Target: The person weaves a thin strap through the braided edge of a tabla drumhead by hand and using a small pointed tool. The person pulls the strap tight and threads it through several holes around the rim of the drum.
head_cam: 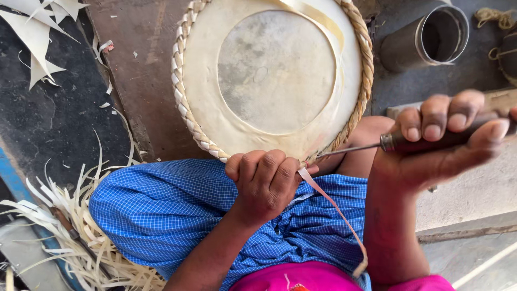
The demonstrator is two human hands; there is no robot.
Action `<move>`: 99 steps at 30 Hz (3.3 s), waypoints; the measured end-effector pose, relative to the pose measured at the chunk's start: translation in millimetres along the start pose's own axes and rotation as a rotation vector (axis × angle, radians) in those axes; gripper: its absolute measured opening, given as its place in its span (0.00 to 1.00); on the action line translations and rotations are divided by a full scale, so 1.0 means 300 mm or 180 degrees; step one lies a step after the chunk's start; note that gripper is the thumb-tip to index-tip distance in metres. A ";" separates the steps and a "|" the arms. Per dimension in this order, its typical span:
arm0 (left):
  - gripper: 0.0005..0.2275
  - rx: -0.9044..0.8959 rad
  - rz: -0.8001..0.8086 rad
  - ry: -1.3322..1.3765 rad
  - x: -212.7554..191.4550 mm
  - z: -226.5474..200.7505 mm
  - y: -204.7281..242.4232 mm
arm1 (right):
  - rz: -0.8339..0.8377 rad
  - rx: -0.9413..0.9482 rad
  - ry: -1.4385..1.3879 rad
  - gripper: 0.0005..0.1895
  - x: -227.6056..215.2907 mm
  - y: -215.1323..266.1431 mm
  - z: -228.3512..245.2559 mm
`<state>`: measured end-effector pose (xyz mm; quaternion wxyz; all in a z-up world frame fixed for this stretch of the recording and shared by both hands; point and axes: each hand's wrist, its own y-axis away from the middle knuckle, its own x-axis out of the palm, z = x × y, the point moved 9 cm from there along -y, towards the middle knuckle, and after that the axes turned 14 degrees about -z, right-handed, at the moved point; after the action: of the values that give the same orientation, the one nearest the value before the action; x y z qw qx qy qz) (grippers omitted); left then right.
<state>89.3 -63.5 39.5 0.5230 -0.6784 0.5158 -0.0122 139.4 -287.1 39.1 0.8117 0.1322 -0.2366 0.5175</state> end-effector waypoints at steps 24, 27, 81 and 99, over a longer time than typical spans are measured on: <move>0.13 0.0095 0.0126 0.0458 -0.020 0.047 -0.040 | 0.3992 0.1120 0.5038 0.31 -0.099 0.005 0.142; 0.12 0.0057 0.0168 0.0510 -0.020 0.066 -0.042 | 0.4080 0.1601 0.5642 0.36 -0.174 -0.064 0.077; 0.04 -0.0056 0.0055 0.0101 0.107 0.087 -0.158 | 0.1234 0.1123 0.0928 0.34 -0.206 0.433 -0.317; 0.09 0.0952 -0.0068 0.0181 0.104 0.091 -0.115 | 0.0732 0.2201 0.1032 0.14 -0.093 0.206 -0.270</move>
<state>142.7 -69.5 35.9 0.6032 -0.5978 0.5156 -0.1137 93.8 -244.9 -46.4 0.6829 0.2868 0.0695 0.6682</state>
